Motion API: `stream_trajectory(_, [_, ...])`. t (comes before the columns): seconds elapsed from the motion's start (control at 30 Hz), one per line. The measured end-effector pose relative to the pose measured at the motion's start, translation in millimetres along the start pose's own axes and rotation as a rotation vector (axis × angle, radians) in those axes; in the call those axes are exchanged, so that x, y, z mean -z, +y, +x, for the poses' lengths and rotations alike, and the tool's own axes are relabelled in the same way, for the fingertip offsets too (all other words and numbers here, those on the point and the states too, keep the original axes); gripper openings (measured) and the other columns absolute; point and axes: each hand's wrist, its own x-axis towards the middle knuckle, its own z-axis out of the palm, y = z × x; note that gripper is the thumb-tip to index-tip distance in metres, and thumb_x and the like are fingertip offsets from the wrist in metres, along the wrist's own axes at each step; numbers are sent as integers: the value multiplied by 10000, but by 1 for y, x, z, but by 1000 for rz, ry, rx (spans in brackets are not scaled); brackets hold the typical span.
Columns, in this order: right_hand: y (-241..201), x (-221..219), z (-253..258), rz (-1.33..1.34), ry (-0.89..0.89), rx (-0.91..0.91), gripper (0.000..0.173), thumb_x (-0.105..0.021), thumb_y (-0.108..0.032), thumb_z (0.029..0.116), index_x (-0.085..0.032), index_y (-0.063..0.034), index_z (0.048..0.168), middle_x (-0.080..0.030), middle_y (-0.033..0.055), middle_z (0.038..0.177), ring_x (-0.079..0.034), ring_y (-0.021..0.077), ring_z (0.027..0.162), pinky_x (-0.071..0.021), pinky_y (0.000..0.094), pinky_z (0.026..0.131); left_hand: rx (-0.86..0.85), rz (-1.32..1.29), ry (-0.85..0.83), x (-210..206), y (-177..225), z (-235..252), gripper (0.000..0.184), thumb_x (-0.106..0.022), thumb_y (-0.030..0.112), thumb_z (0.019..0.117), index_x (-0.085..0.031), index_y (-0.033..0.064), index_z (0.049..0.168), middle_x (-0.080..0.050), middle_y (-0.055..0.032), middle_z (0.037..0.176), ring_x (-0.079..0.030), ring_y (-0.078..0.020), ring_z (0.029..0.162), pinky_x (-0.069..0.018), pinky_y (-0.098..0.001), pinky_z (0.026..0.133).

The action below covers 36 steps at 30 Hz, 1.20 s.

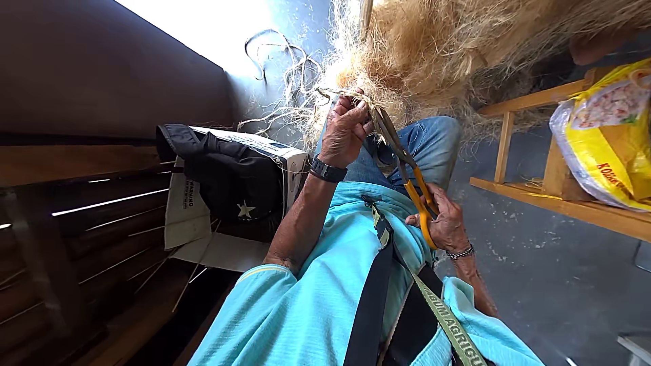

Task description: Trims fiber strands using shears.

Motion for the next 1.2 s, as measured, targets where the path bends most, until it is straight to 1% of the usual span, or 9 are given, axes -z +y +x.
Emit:
stream_trajectory(0.07, [0, 1, 1, -23, 0, 1, 892, -797, -582, 779, -584, 84, 1333, -714, 106, 963, -665, 148, 843, -576, 339, 797, -5, 20, -7, 2, 0, 0, 206, -508, -24, 979, -508, 91, 1150, -645, -72, 1004, -667, -163, 863, -597, -363, 798])
stream_trajectory(0.17, [-1, 3, 2, -73, 4, 7, 893, -788, -595, 777, -592, 76, 1332, -719, 126, 978, -679, 189, 843, -582, 384, 784, -40, 81, -29, 4, -1, 0, 184, -534, -6, 970, -519, 93, 1125, -654, -63, 987, -663, -147, 845, -587, -339, 791])
stream_trajectory(0.23, [-1, 3, 2, -86, 8, 9, 895, -784, -604, 775, -597, 70, 1333, -721, 132, 978, -681, 200, 839, -584, 393, 778, -58, 107, -28, 5, -2, 0, 169, -540, -8, 965, -526, 83, 1107, -658, -60, 963, -663, -141, 832, -585, -336, 791])
stream_trajectory(0.53, [-1, 4, 3, -94, -2, 29, 869, -790, -583, 783, -602, 63, 1333, -715, 126, 962, -668, 184, 819, -576, 367, 766, -57, 116, -38, 12, -1, -4, 192, -560, -27, 941, -536, 69, 1106, -667, -74, 980, -670, -146, 845, -587, -332, 791])
stream_trajectory(0.7, [-2, 6, 6, -98, -9, 42, 863, -779, -602, 793, -609, 49, 1334, -706, 112, 925, -645, 163, 771, -565, 346, 719, -33, 100, -41, 11, -2, -7, 187, -559, -28, 942, -552, 73, 1100, -679, -70, 955, -678, -147, 817, -593, -333, 781])
stream_trajectory(0.8, [-1, 8, 7, -95, -10, 41, 845, -796, -587, 787, -619, 49, 1316, -703, 115, 894, -647, 172, 743, -572, 363, 691, -30, 79, -38, 12, -4, -7, 193, -546, -41, 951, -546, 67, 1110, -666, -71, 958, -665, -147, 805, -586, -329, 772])
stream_trajectory(0.97, [-2, 13, 8, -133, -18, 46, 845, -791, -587, 786, -624, 55, 1309, -692, 124, 854, -625, 187, 691, -553, 379, 647, -23, 53, -16, 10, -6, -7, 197, -537, -54, 954, -548, 75, 1102, -673, -66, 945, -672, -144, 809, -590, -328, 776])
stream_trajectory(1.07, [-3, 15, 9, -137, -27, 44, 823, -792, -595, 782, -640, 39, 1284, -688, 119, 817, -611, 185, 660, -541, 384, 627, -14, 22, -14, 9, -6, -7, 201, -531, -58, 959, -543, 67, 1117, -670, -73, 954, -675, -155, 823, -591, -342, 796])
stream_trajectory(1.2, [-3, 16, 9, -133, -26, 45, 798, -789, -607, 780, -657, 18, 1258, -684, 119, 795, -609, 190, 647, -533, 392, 613, -7, 18, -3, 8, -6, -5, 190, -524, -53, 960, -553, 70, 1102, -669, -69, 935, -669, -148, 802, -589, -333, 782])
